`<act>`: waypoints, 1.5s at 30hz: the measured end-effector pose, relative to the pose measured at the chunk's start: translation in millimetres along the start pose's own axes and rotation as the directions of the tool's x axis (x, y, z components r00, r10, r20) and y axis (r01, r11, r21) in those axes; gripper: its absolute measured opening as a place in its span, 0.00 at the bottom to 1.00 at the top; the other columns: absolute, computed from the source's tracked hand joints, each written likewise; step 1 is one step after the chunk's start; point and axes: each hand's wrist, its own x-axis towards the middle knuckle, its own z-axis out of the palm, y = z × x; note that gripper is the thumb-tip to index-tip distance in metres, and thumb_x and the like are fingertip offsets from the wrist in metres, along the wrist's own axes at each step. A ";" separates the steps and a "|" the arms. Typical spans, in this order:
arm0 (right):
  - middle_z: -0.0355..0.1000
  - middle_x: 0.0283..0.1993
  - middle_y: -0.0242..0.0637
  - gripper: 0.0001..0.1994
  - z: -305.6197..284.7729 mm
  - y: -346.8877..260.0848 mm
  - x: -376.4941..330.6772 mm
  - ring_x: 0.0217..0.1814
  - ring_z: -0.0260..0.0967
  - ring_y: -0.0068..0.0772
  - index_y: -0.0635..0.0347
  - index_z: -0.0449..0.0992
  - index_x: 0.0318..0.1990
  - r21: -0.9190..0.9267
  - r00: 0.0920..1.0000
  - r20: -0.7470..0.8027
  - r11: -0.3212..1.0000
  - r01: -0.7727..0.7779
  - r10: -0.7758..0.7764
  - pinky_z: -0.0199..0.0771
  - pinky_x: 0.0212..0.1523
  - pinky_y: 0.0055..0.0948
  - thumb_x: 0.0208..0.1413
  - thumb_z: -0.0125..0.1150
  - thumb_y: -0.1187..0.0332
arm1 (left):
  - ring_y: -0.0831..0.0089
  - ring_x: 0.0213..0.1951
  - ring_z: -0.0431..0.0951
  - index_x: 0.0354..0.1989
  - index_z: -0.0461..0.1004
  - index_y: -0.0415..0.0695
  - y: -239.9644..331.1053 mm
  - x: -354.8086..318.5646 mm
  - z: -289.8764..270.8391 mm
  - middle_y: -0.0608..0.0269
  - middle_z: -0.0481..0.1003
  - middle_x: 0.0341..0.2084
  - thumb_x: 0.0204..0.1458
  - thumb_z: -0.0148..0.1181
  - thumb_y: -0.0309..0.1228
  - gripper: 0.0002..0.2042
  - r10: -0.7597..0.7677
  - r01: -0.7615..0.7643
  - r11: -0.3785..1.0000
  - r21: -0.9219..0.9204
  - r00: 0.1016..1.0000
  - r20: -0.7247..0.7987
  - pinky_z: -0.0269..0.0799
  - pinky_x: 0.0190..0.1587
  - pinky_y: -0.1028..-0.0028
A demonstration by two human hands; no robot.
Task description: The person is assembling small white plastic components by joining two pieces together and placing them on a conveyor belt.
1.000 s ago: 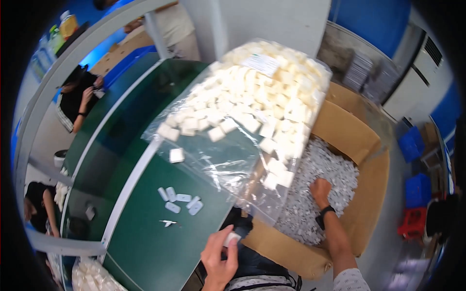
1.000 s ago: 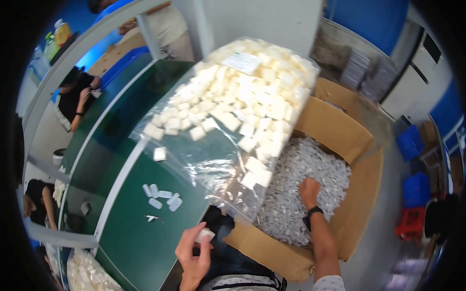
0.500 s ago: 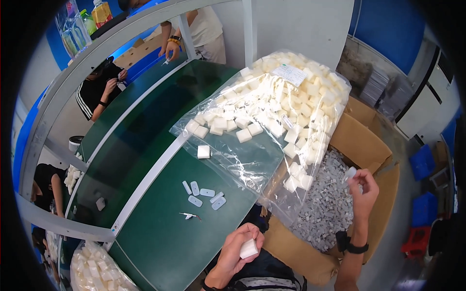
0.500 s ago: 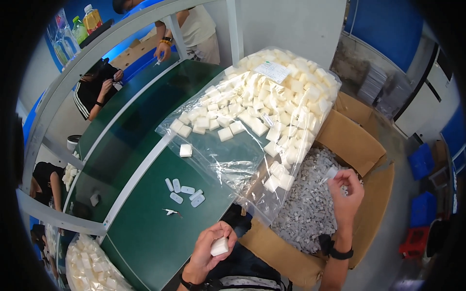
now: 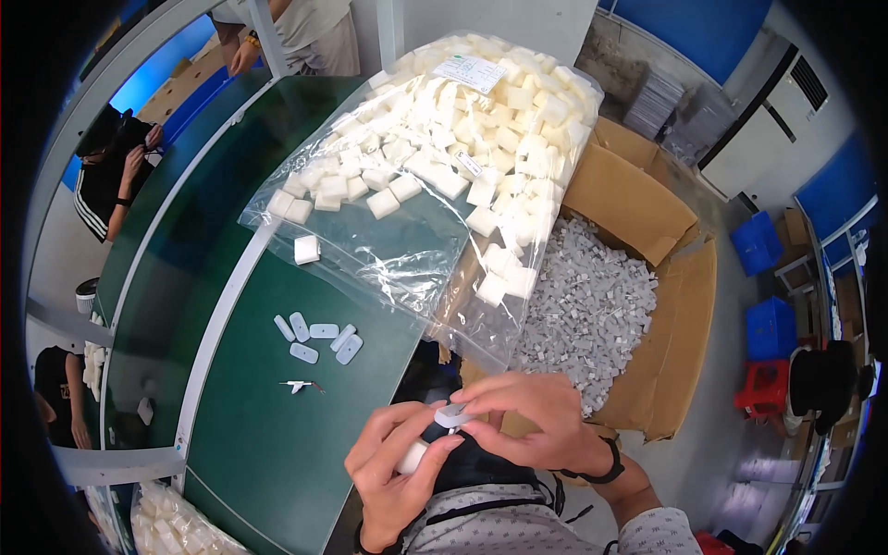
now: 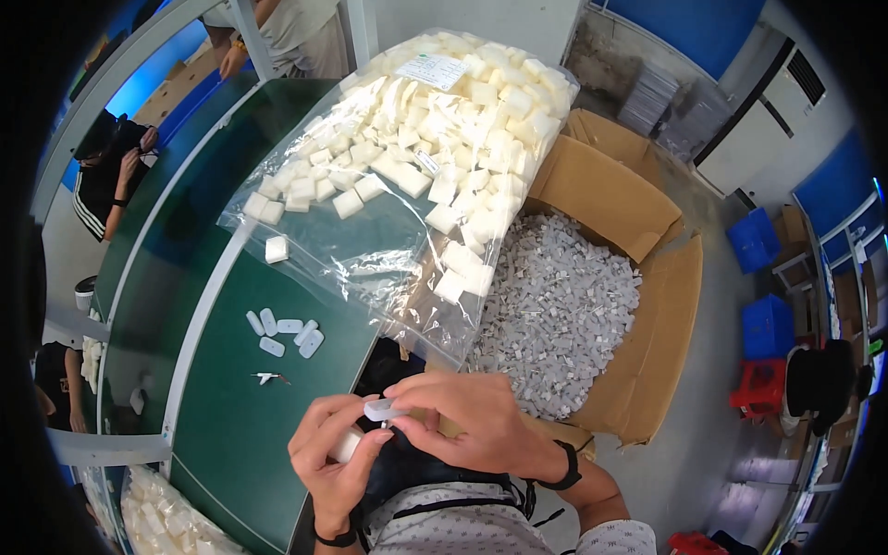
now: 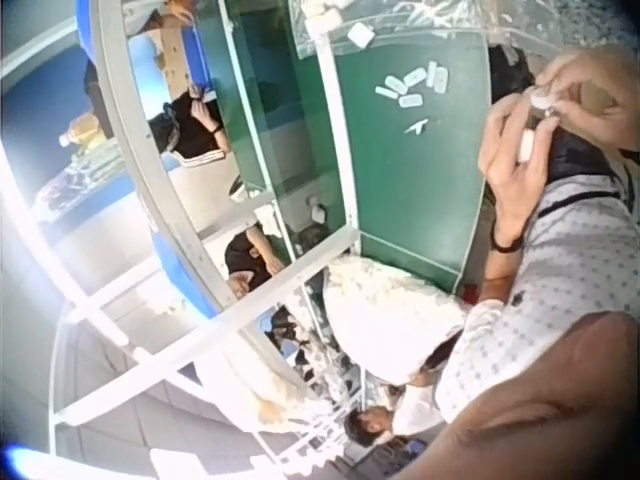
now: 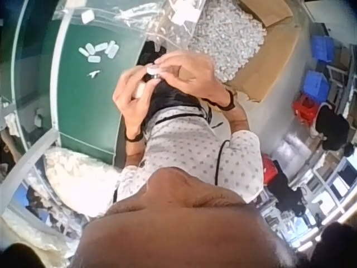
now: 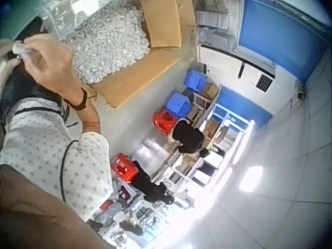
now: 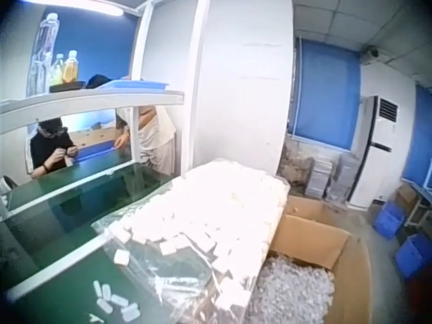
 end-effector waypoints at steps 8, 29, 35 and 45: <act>0.81 0.43 0.42 0.12 3.3 -6.1 -6.8 0.22 0.74 0.22 0.62 0.79 0.39 -0.039 0.998 -0.017 0.997 0.060 -0.061 0.72 0.21 0.19 0.47 0.75 0.77 | 0.66 0.33 0.82 0.37 0.84 0.35 -1.5 -5.9 -6.9 0.54 0.82 0.32 0.40 0.76 0.22 0.13 -0.121 0.122 0.992 -0.036 0.992 0.048 0.75 0.36 0.72; 0.77 0.42 0.33 0.15 5.4 -13.8 -10.7 0.22 0.69 0.16 0.57 0.82 0.45 0.053 0.999 0.048 0.999 0.013 -0.015 0.68 0.18 0.17 0.49 0.76 0.72 | 0.71 0.27 0.80 0.33 0.85 0.37 -17.1 -15.8 -1.5 0.57 0.81 0.27 0.46 0.71 0.19 0.05 -0.010 0.011 0.987 -0.158 1.000 0.004 0.72 0.29 0.76; 0.77 0.41 0.32 0.14 4.8 -14.1 -11.9 0.19 0.66 0.15 0.57 0.82 0.44 0.047 0.999 0.041 0.999 -0.018 0.016 0.66 0.17 0.16 0.49 0.75 0.72 | 0.70 0.24 0.80 0.31 0.84 0.37 -10.2 -13.7 2.4 0.57 0.81 0.26 0.48 0.70 0.20 0.03 0.049 -0.051 0.998 -0.046 0.998 -0.042 0.72 0.26 0.76; 0.77 0.41 0.30 0.14 1.0 -15.4 -12.2 0.17 0.63 0.13 0.56 0.83 0.44 0.093 0.998 0.061 0.995 -0.033 0.027 0.59 0.16 0.16 0.48 0.75 0.75 | 0.71 0.21 0.76 0.29 0.83 0.36 -11.3 -16.7 4.2 0.57 0.79 0.23 0.46 0.70 0.22 0.03 0.140 -0.139 0.990 0.022 0.987 -0.072 0.67 0.25 0.76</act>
